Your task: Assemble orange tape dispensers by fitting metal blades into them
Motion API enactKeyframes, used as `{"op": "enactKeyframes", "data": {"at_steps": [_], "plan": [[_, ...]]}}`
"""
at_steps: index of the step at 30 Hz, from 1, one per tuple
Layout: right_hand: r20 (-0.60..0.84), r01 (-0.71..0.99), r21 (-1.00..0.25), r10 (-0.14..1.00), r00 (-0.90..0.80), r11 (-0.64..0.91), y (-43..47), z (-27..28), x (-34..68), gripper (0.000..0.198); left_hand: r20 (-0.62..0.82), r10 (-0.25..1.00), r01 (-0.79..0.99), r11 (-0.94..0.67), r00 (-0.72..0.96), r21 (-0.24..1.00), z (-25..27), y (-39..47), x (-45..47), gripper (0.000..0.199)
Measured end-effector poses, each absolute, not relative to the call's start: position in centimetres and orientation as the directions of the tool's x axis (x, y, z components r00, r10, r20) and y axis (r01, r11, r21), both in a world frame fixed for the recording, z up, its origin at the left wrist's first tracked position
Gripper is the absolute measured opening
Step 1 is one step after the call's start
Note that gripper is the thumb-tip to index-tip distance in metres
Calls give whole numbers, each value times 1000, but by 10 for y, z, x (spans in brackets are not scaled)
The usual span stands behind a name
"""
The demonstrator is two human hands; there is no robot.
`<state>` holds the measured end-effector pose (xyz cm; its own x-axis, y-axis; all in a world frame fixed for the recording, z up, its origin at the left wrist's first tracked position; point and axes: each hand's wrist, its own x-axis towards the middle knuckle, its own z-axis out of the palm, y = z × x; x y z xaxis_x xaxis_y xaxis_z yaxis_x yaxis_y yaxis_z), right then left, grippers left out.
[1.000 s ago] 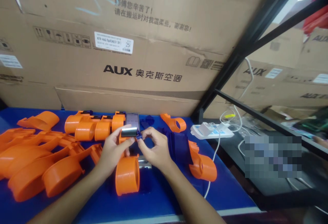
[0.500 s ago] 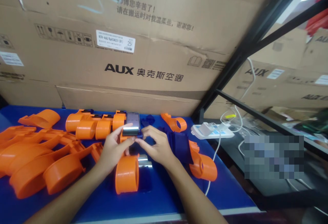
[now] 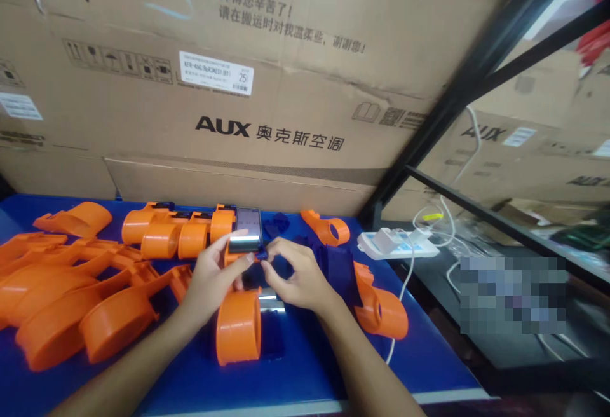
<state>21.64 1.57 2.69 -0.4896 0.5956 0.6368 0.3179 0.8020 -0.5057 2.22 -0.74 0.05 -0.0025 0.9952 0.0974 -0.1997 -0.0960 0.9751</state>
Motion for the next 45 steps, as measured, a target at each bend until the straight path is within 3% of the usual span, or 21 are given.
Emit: {"op": "enactKeyframes", "data": {"at_steps": [8, 23, 29, 35, 37, 39, 42, 45], "plan": [[600, 275, -539, 592, -538, 796, 16, 28, 217, 9, 111, 994, -196, -109, -1, 974, 2, -10, 23, 57], [556, 311, -590, 654, -512, 745, 14, 26, 211, 13, 115, 993, -188, -111, 14, 976, -2, -9, 21, 68], [553, 241, -654, 671, -494, 717, 14, 25, 212, 14, 100, 994, -202, -92, 33, 975, 0, -9, 21, 74], [499, 7, -851, 813, -302, 525, 19, 25, 215, 14, -18, 979, -351, 90, 203, 932, 9, -16, 25, 96], [438, -65, -892, 820, -370, 447, 20, 28, 214, 36, -36, 966, -391, 138, 255, 910, 9, -19, 28, 103], [377, -121, -922, 784, -493, 368, 20, 30, 213, 47, -61, 951, -407, 186, 302, 894, 9, -21, 30, 107], [333, -174, -942, 762, -555, 286, 20, 30, 212, 45, -107, 941, -411, 240, 320, 879, 8, -23, 34, 108], [340, -223, -939, 789, -511, 260, 20, 27, 211, 42, -63, 947, -454, 208, 314, 866, 12, -25, 36, 97]]}}
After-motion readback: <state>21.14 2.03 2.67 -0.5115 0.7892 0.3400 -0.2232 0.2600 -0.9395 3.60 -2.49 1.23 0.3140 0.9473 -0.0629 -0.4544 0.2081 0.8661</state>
